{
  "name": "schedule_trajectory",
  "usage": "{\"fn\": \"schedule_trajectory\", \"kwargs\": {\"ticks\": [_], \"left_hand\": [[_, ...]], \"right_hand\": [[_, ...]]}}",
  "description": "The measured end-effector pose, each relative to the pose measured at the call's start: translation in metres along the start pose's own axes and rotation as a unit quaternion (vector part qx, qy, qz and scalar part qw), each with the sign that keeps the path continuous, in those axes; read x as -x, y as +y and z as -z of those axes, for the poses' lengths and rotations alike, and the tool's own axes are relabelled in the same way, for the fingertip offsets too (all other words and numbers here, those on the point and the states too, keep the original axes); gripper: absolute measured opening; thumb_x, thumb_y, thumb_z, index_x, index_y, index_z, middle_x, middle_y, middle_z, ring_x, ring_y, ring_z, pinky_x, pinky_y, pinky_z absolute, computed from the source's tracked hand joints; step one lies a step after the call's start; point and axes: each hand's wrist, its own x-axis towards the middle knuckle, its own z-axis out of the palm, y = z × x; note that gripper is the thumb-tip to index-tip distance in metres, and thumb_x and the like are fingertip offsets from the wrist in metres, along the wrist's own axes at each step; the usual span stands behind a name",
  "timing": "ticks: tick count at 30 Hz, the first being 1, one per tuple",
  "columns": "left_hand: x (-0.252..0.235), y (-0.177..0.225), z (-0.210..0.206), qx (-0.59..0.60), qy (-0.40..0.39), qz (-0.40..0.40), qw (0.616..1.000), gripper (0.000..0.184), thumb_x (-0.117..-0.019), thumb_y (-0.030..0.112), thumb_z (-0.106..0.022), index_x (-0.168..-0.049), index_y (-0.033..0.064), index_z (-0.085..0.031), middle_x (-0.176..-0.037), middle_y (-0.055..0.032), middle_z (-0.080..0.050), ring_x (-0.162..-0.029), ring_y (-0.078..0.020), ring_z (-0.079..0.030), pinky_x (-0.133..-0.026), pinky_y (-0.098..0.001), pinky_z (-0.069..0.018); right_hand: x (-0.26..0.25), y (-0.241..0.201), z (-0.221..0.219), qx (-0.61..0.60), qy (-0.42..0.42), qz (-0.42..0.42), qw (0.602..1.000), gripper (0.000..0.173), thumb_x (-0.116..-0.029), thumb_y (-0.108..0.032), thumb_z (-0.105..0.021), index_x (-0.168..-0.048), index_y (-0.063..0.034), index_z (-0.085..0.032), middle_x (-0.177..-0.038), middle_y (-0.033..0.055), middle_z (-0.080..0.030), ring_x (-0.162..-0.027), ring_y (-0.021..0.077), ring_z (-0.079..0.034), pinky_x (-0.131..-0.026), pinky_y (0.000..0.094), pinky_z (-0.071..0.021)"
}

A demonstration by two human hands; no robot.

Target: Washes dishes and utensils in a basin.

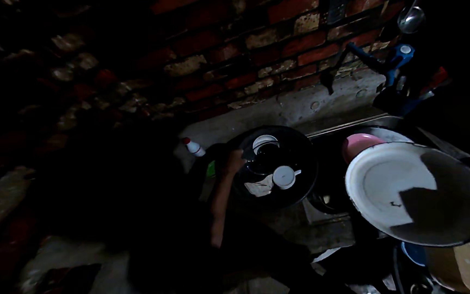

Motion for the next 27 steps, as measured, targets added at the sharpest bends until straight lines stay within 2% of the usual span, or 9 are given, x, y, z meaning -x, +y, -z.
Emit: {"fn": "schedule_trajectory", "kwargs": {"ticks": [3, 5, 8, 10, 15, 18, 20, 22, 27], "left_hand": [[-0.006, 0.014, -0.010, -0.028, 0.010, -0.068, 0.997, 0.045, -0.1003, 0.018, -0.063, -0.142, 0.0023, -0.057, -0.142, -0.0223, -0.058, -0.132, -0.0390, -0.055, -0.112, -0.0565, -0.0423], [-0.020, 0.022, -0.018, -0.073, 0.006, -0.089, 0.993, 0.042, -0.0999, 0.016, -0.063, -0.139, 0.0010, -0.058, -0.141, -0.0221, -0.058, -0.134, -0.0388, -0.053, -0.112, -0.0557, -0.0420], [-0.038, 0.031, -0.028, -0.121, -0.031, -0.077, 0.989, 0.038, -0.0994, 0.017, -0.063, -0.133, -0.0005, -0.060, -0.130, -0.0248, -0.063, -0.126, -0.0416, -0.059, -0.106, -0.0579, -0.0454], [-0.048, 0.032, -0.032, -0.126, -0.050, -0.067, 0.988, 0.039, -0.1001, 0.019, -0.063, -0.135, 0.0003, -0.059, -0.130, -0.0252, -0.063, -0.125, -0.0420, -0.059, -0.106, -0.0587, -0.0453], [-0.057, 0.019, -0.045, -0.102, -0.017, -0.087, 0.991, 0.032, -0.1041, 0.013, -0.052, -0.133, 0.0023, -0.061, -0.126, -0.0240, -0.065, -0.122, -0.0408, -0.062, -0.105, -0.0558, -0.0472], [-0.050, 0.025, -0.036, -0.131, -0.001, -0.086, 0.988, 0.033, -0.1069, 0.017, -0.046, -0.136, 0.0071, -0.059, -0.121, -0.0245, -0.067, -0.117, -0.0430, -0.064, -0.099, -0.0578, -0.0497], [-0.045, 0.027, -0.029, -0.147, 0.008, -0.102, 0.984, 0.032, -0.1060, 0.013, -0.047, -0.135, 0.0074, -0.059, -0.120, -0.0241, -0.067, -0.113, -0.0438, -0.065, -0.096, -0.0589, -0.0509], [-0.042, 0.025, -0.021, -0.152, 0.024, -0.127, 0.980, 0.032, -0.1053, 0.010, -0.048, -0.135, 0.0068, -0.060, -0.122, -0.0238, -0.067, -0.113, -0.0445, -0.065, -0.095, -0.0598, -0.0509], [-0.034, 0.022, 0.003, -0.163, 0.063, -0.155, 0.972, 0.037, -0.1058, 0.009, -0.049, -0.142, 0.0070, -0.055, -0.130, -0.0259, -0.063, -0.118, -0.0473, -0.062, -0.098, -0.0616, -0.0492]], "right_hand": [[0.014, -0.014, -0.013, 0.039, -0.021, -0.002, 0.999, 0.037, -0.0975, -0.007, -0.061, -0.125, 0.0167, -0.051, -0.106, 0.0227, -0.058, -0.087, 0.0085, -0.053, -0.081, 0.0241, -0.0496], [0.019, -0.015, -0.019, 0.037, -0.017, 0.001, 0.999, 0.037, -0.0963, -0.007, -0.063, -0.124, 0.0147, -0.052, -0.103, 0.0189, -0.058, -0.084, 0.0061, -0.053, -0.078, 0.0228, -0.0496], [0.023, -0.014, -0.022, 0.024, -0.013, 0.018, 0.999, 0.031, -0.0936, -0.005, -0.064, -0.117, 0.0121, -0.054, -0.093, 0.0098, -0.057, -0.076, 0.0000, -0.053, -0.071, 0.0181, -0.0498], [0.029, -0.020, -0.023, 0.017, -0.007, 0.010, 1.000, 0.031, -0.0931, -0.003, -0.064, -0.118, 0.0130, -0.053, -0.092, 0.0097, -0.056, -0.075, 0.0001, -0.052, -0.070, 0.0183, -0.0497], [0.040, -0.020, -0.017, 0.007, -0.006, 0.005, 1.000, 0.022, -0.0910, -0.002, -0.064, -0.107, 0.0091, -0.054, -0.083, 0.0012, -0.054, -0.069, -0.0032, -0.053, -0.065, 0.0154, -0.0500], [0.044, -0.023, -0.015, 0.019, 0.002, 0.004, 1.000, 0.024, -0.0906, -0.001, -0.064, -0.110, 0.0101, -0.055, -0.085, 0.0024, -0.055, -0.071, -0.0036, -0.054, -0.066, 0.0150, -0.0499], [0.045, -0.025, -0.015, 0.025, 0.006, 0.000, 1.000, 0.026, -0.0896, -0.001, -0.064, -0.110, 0.0104, -0.055, -0.087, 0.0047, -0.054, -0.073, -0.0017, -0.053, -0.068, 0.0162, -0.0496], [0.045, -0.023, -0.015, 0.030, 0.005, -0.002, 1.000, 0.027, -0.0893, -0.001, -0.064, -0.112, 0.0112, -0.056, -0.089, 0.0070, -0.056, -0.075, -0.0003, -0.054, -0.069, 0.0175, -0.0498], [0.045, -0.024, -0.021, 0.031, 0.006, -0.009, 0.999, 0.026, -0.0895, -0.001, -0.064, -0.110, 0.0122, -0.055, -0.087, 0.0079, -0.055, -0.073, 0.0011, -0.052, -0.068, 0.0186, -0.0492]]}}
